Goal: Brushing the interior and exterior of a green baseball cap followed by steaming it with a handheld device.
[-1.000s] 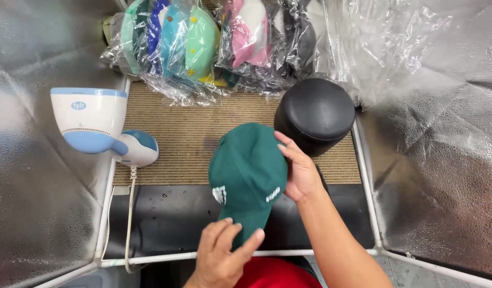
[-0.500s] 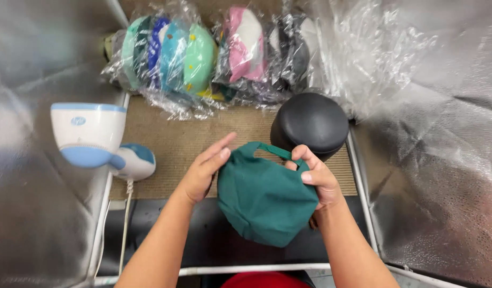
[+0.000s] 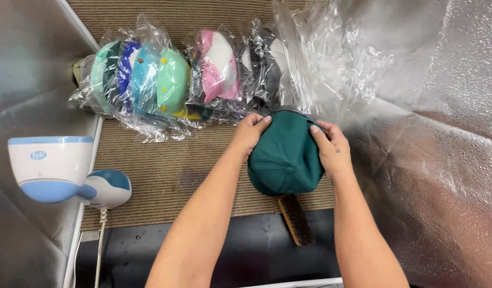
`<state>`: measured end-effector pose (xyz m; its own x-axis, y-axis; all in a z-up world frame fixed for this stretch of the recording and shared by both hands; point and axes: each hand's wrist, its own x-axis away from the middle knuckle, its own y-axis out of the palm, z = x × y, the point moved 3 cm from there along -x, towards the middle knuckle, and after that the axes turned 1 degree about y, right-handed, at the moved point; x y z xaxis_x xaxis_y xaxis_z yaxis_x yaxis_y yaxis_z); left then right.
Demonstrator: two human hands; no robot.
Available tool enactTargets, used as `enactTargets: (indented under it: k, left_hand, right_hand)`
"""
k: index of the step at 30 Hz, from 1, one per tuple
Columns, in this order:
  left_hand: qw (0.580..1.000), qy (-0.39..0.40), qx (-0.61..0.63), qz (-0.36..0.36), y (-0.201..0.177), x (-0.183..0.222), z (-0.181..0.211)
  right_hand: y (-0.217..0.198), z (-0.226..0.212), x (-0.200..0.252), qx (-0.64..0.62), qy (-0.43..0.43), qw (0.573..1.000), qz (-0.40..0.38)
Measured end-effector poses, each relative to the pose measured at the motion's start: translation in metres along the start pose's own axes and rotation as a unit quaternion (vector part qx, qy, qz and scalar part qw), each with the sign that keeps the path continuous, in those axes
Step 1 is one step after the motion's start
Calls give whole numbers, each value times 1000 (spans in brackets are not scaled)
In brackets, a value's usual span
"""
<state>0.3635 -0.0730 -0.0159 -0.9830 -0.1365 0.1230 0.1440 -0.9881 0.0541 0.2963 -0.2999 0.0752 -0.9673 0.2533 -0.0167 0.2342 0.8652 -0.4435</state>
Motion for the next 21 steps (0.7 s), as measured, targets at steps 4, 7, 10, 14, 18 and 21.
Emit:
enactTargets:
  k: [4, 7, 10, 14, 18, 21]
  left_hand:
    - [999, -22, -11, 27, -13, 23, 23]
    - [997, 5, -49, 67, -51, 60, 72]
    - [985, -11, -135, 107, -101, 107, 105]
    - [977, -83, -139, 138, -152, 136, 79]
    - [983, -120, -58, 128, -164, 158, 58]
    - [986, -67, -101, 117, -164, 153, 50]
  right_hand:
    - [4, -34, 30, -13, -7, 999, 39]
    - [15, -72, 56, -11, -33, 999, 15]
    - [42, -80, 75, -48, -58, 996, -40]
    - [84, -85, 86, -47, -60, 989, -127]
    - [98, -72, 86, 71, -99, 975, -188]
    - [89, -77, 85, 84, -170, 955, -227]
